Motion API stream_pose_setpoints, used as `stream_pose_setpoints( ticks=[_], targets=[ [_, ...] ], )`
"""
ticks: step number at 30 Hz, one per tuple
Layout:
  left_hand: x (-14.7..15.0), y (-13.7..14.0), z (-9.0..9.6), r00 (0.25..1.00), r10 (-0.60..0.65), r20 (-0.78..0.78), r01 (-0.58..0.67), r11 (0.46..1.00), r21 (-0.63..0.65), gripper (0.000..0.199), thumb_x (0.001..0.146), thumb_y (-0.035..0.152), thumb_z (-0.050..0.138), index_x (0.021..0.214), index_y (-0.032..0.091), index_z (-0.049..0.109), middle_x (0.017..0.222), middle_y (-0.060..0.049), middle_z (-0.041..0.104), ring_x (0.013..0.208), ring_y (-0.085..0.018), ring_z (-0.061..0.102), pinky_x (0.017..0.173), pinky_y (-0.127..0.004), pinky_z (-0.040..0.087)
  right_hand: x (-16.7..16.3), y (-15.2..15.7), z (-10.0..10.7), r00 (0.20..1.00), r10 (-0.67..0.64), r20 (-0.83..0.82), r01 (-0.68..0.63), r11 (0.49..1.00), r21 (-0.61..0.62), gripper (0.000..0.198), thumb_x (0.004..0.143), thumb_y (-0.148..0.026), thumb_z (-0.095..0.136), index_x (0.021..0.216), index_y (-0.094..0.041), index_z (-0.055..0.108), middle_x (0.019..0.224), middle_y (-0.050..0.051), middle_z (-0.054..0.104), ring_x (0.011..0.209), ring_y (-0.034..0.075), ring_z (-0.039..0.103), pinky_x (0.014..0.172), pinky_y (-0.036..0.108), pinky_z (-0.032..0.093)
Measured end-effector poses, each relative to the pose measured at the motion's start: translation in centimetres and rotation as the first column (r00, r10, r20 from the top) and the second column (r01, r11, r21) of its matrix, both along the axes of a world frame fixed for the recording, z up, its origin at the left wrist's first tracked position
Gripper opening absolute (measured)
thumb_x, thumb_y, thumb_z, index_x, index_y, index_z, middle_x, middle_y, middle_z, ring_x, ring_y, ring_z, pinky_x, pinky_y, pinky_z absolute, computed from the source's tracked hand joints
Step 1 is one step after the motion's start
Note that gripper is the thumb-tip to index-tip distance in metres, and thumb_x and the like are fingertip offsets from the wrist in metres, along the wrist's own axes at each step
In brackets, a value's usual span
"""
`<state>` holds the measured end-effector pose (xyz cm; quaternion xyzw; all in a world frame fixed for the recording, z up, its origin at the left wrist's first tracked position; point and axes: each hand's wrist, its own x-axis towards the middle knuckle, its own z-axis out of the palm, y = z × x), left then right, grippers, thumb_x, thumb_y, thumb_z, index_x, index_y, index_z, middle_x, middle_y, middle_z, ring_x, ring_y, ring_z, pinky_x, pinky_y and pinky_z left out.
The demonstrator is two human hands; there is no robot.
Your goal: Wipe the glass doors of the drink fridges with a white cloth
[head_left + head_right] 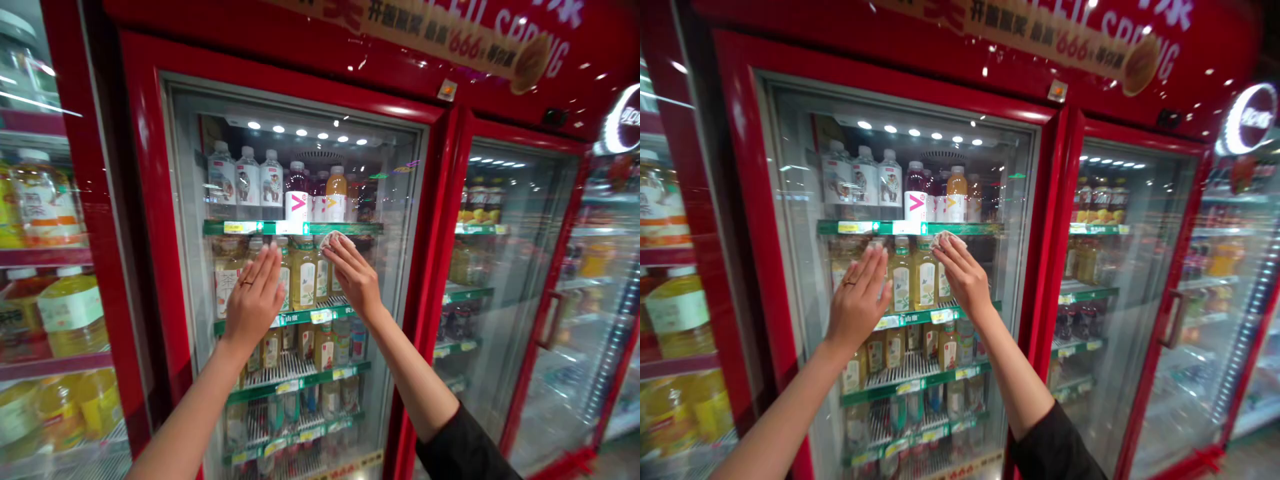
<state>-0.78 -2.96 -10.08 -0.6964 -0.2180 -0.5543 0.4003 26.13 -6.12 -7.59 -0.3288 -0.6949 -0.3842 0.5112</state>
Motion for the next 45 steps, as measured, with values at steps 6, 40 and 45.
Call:
stream_pose_setpoints(
  ticks=[6,40,45],
  targets=[
    [5.4,-1.0,1.1,0.995,-0.012,-0.099,0.014,1.0,0.016,0.085,0.112,0.013,0.048,0.184,0.017,0.002,0.174,-0.009,0.051,0.164,-0.02,0.05,0.139,-0.037,0.038,1.9,1.5,3.1,0.971,0.006,-0.239,0.014,0.997,0.08,0.06,0.113,-0.01,0.05,0.161,-0.044,0.063,0.164,-0.004,0.067,0.161,0.027,0.054,0.133,0.06,0.053],
    [12.2,0.6,-1.3,0.995,0.097,-0.013,-0.098,0.992,-0.081,0.089,0.116,0.04,0.055,0.184,0.02,0.0,0.183,-0.01,0.032,0.17,-0.028,0.04,0.143,-0.044,0.027,9.4,0.7,3.0,0.926,0.185,-0.33,-0.146,0.979,0.14,0.043,0.117,-0.022,0.052,0.147,-0.037,0.077,0.157,0.002,0.073,0.157,0.029,0.061,0.134,0.06,0.051],
    [12.0,0.6,-1.2,0.993,0.118,-0.003,-0.118,0.992,-0.04,0.089,0.115,0.039,0.058,0.184,0.02,0.006,0.182,-0.008,0.034,0.17,-0.025,0.039,0.145,-0.039,0.022,8.4,0.3,2.5,0.986,0.1,-0.133,-0.1,0.995,0.011,0.053,0.116,-0.013,0.046,0.152,-0.041,0.072,0.158,-0.004,0.072,0.16,0.022,0.056,0.133,0.053,0.055]
  ],
)
